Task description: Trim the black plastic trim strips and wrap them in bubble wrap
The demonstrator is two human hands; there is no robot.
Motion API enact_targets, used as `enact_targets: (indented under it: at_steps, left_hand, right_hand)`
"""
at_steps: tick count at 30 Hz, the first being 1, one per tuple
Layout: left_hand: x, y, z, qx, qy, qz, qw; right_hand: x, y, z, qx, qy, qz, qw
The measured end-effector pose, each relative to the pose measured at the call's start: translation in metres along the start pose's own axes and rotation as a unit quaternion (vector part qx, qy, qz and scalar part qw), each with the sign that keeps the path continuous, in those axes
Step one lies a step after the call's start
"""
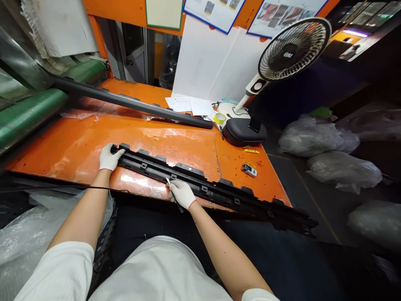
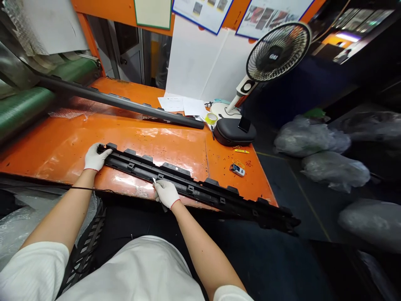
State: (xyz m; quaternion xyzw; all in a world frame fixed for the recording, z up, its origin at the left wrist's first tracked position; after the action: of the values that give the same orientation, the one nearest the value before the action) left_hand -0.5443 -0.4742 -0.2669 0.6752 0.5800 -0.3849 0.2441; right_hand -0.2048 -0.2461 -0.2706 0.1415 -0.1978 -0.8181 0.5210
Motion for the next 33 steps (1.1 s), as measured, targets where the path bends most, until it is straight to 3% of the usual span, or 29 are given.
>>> enact_targets:
  at_steps: [9, 13, 16, 17, 19, 21, 25, 33]
  left_hand:
    - [0.003, -0.001, 0.002, 0.002, 0.002, 0.002, 1.000]
    - [0.008, -0.005, 0.005, 0.009, -0.006, 0.009, 1.000]
    - [0.010, -0.009, 0.005, 0.006, -0.020, 0.017, 1.000]
    - [0.011, -0.011, 0.005, 0.005, -0.027, 0.022, 0.999]
    - [0.012, -0.014, 0.003, 0.001, -0.043, 0.037, 0.998]
    - [0.012, -0.017, 0.000, -0.010, -0.057, 0.055, 0.997]
    - [0.012, -0.021, -0.003, -0.034, -0.057, 0.075, 0.995]
    - [0.016, -0.026, 0.003, -0.037, -0.023, 0.059, 0.997]
  right_hand:
    - [0.005, -0.010, 0.012, 0.054, 0.036, 0.012, 0.998]
    - [0.004, -0.005, 0.012, 0.080, 0.028, 0.094, 0.992]
    - [-0.010, -0.001, 0.019, -0.010, 0.099, 0.054, 0.994]
    - [-0.016, 0.000, 0.026, -0.072, 0.150, 0.015, 0.986]
    - [-0.020, 0.006, 0.038, -0.184, 0.273, -0.037, 0.944]
    - [-0.015, 0.008, 0.041, -0.235, 0.381, -0.037, 0.893]
    - [-0.003, 0.005, 0.040, -0.248, 0.490, -0.002, 0.836]
    - [0.003, 0.004, 0.045, -0.190, 0.526, -0.016, 0.829]
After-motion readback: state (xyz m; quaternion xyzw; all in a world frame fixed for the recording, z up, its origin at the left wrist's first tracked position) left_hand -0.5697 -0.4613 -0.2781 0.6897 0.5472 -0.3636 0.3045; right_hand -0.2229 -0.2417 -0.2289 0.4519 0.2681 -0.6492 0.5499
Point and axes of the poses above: each hand's wrist, its own y-axis away from the middle knuckle, its own x-axis out of the palm, z = x × y, the point moved 7 cm from there along -y, towards the middle knuckle, and after that the axes turned 13 degrees about -y, right-handed, at the moved point
